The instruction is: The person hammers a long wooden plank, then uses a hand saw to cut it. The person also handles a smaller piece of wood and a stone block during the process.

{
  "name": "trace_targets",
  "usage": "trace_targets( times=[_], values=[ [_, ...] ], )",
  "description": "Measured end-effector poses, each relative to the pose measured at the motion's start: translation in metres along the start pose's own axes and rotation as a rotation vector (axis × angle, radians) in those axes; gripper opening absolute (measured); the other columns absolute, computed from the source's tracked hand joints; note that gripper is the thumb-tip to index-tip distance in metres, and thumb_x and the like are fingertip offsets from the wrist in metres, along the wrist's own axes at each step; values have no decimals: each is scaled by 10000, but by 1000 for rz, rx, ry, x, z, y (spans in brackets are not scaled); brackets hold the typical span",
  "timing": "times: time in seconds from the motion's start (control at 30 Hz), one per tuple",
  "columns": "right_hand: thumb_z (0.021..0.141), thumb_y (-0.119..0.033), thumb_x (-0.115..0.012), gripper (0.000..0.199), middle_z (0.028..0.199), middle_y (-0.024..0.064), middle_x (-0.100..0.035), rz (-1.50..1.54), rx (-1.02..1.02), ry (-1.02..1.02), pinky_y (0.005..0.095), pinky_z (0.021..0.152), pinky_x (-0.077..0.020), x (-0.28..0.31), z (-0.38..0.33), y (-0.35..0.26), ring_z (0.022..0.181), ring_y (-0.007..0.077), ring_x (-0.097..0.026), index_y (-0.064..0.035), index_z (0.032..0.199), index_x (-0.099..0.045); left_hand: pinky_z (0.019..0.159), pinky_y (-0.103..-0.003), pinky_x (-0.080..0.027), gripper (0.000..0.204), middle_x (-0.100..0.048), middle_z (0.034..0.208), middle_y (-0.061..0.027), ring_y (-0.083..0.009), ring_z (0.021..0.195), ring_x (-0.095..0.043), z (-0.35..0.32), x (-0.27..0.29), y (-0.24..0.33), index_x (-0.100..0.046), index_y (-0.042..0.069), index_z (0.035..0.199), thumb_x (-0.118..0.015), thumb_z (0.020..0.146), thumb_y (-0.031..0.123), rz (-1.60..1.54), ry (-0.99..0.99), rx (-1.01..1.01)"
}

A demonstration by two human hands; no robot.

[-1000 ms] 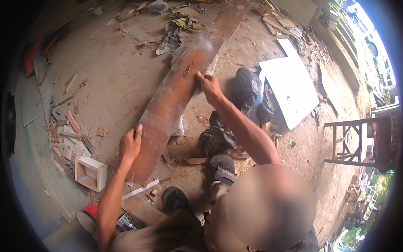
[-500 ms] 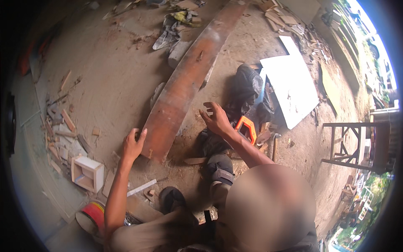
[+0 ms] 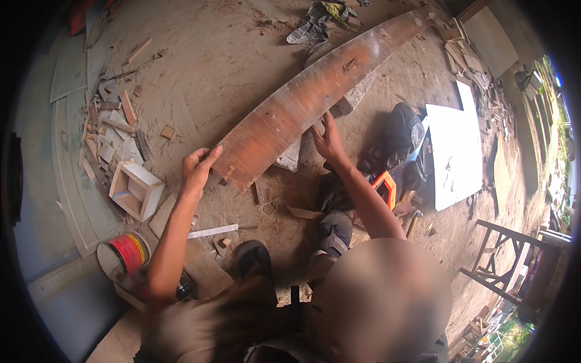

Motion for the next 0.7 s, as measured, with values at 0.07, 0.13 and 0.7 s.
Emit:
trace_targets(
  times=[0.07,0.13,0.7],
  values=[
    [936,-66,-517,468,1390,228,-475,75,51,-23,383,1084,-353,7,15,20,1319,304,-450,39,1375,-393,568,-214,-352,414,-597,716,31,-40,634,-473,4,-8,4,-685,23,847,-743,830,433,4,-17,6],
    [959,-78,-496,415,1328,180,-530,103,13,-75,357,1052,-370,-3,22,30,1255,256,-485,39,1351,-426,565,-212,-337,405,-588,712,37,-36,630,-458,2,-7,2,-685,29,846,-744,830,429,-13,21,28],
    [755,-416,-797,955,1288,312,-476,-64,-41,-375,468,1018,-417,-109,-149,-122,1202,450,-489,88,1401,-306,592,-279,-412,439,-563,728,4,-86,680,-476,20,8,-24,-626,-13,872,-671,902,422,142,69,-108]
  ],
)
Point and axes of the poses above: each hand's wrist, its own z-axis towards the middle knuckle, its own x-axis out of the back of the hand, y = z × x, the point moved 7 cm from there along z, towards the middle knuckle
